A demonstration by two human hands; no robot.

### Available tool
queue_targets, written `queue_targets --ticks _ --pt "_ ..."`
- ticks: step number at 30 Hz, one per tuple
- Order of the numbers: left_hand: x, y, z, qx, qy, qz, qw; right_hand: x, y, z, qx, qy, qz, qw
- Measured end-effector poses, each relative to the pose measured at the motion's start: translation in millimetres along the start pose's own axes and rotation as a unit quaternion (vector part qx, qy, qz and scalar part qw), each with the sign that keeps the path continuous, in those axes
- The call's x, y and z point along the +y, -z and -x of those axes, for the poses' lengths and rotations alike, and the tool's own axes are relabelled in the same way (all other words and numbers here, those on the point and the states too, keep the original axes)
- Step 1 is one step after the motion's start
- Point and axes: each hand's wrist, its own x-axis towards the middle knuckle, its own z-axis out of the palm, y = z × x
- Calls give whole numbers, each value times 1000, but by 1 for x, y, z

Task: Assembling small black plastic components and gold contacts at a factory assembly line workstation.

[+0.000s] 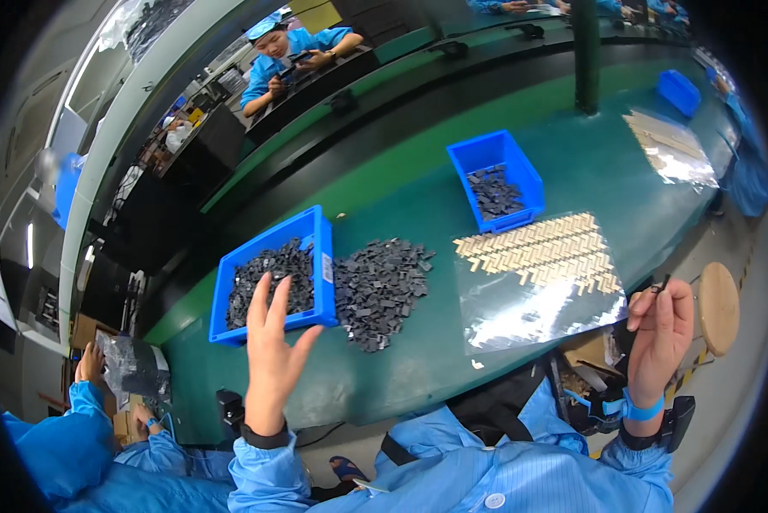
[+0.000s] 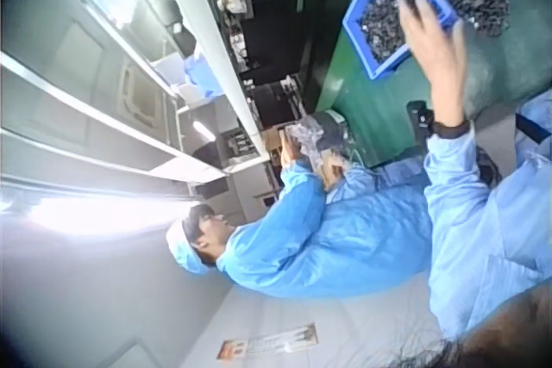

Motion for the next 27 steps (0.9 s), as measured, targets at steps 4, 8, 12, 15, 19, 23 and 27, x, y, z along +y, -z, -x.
queue_targets --ticks 4,8,12,15,19,23,27 --pt "-66 16 24 -87 17 -123 988 22 -21 1 6 -77 16 997" --pt "-102 -1 34 -64 31 -29 997 38 -58 15 -65 -123 15 990" --pt "-104 -10 37 -18 67 -6 998 44 -96 22 -194 -181 -22 964" --pt "-112 -20 38 -7 37 -12 999 43 -111 30 -224 -208 -13 952" --pt "-117 -30 37 48 2 2 999 45 -110 35 -224 -229 19 947" --pt "-119 -29 49 63 15 -2 998 43 -113 33 -207 -236 17 949" --pt "-126 -24 63 52 68 25 996 44 -109 25 -228 -242 29 943"
